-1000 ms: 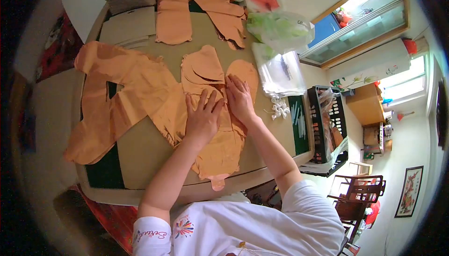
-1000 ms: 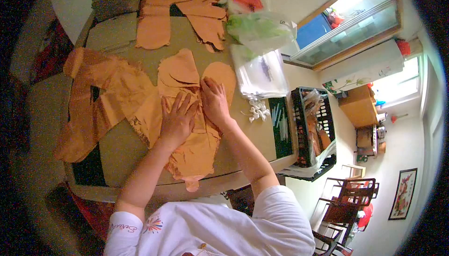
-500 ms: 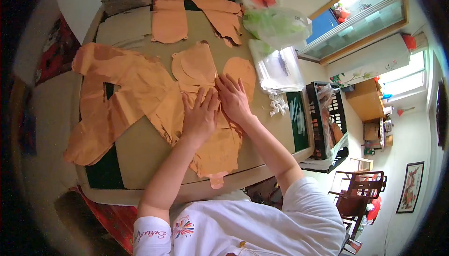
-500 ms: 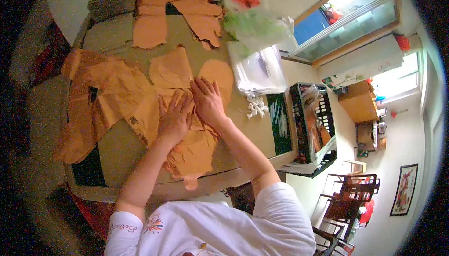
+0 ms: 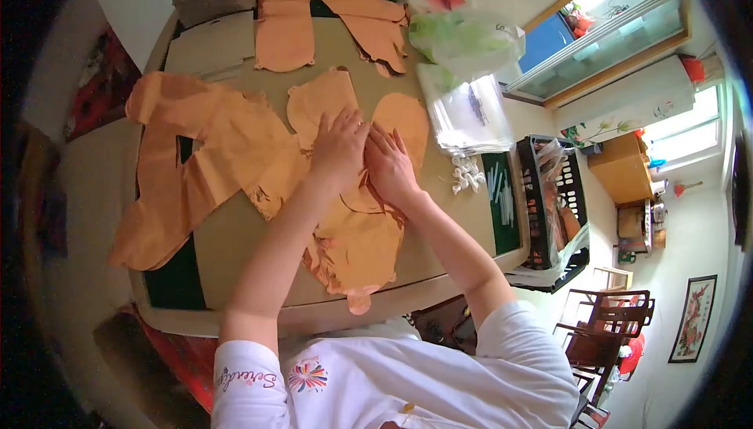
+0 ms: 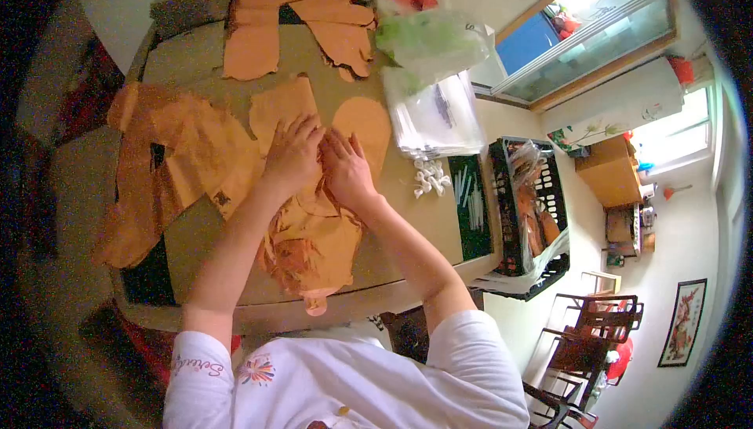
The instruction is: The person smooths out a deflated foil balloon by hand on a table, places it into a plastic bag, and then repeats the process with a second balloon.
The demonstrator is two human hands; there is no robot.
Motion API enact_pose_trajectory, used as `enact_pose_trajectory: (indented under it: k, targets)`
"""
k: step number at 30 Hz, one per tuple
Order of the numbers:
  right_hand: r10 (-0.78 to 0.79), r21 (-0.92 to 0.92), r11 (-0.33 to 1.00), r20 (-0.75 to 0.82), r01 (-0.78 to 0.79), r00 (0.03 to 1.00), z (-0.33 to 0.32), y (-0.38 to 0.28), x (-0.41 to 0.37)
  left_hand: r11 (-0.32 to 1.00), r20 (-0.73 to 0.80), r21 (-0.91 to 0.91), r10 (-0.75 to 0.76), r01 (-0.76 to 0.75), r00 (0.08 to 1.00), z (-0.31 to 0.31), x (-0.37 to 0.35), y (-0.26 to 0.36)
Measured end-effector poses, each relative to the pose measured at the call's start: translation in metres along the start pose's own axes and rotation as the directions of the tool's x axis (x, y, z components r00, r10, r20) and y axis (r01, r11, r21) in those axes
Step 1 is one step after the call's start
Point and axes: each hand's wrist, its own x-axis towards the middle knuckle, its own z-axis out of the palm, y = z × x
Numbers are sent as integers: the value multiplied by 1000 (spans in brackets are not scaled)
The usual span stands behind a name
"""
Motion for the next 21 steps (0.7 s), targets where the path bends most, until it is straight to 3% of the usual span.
enact_pose_trajectory:
  k: [4, 7, 10, 13, 16, 21]
  targets:
    - [5, 8, 1000, -23, -5, 1000, 4, 3, -2, 994, 77, 113, -13, 4, 997, 18, 1, -20]
    - [-14, 30, 999, -6, 14, 1000, 0, 1, -2, 998, 68, 68, -14, 10, 998, 17, 2, -21]
    - [-16, 49, 999, 9, 15, 1000, -1, 1, 0, 995, -43, 97, 33, -29, 999, 21, 3, -24]
    - [-22, 32, 999, 6, 22, 1000, 2, 2, -1, 999, -13, 36, 8, -8, 1000, 15, 15, -20]
    - [-30, 7, 1000, 2, 30, 1000, 1, 3, -1, 992, -54, 43, 123, -121, 991, 26, 24, -18]
    - [-10, 26, 1000, -8, 10, 1000, -1, 0, -1, 990, -11, 94, 105, -104, 994, 32, 30, -29]
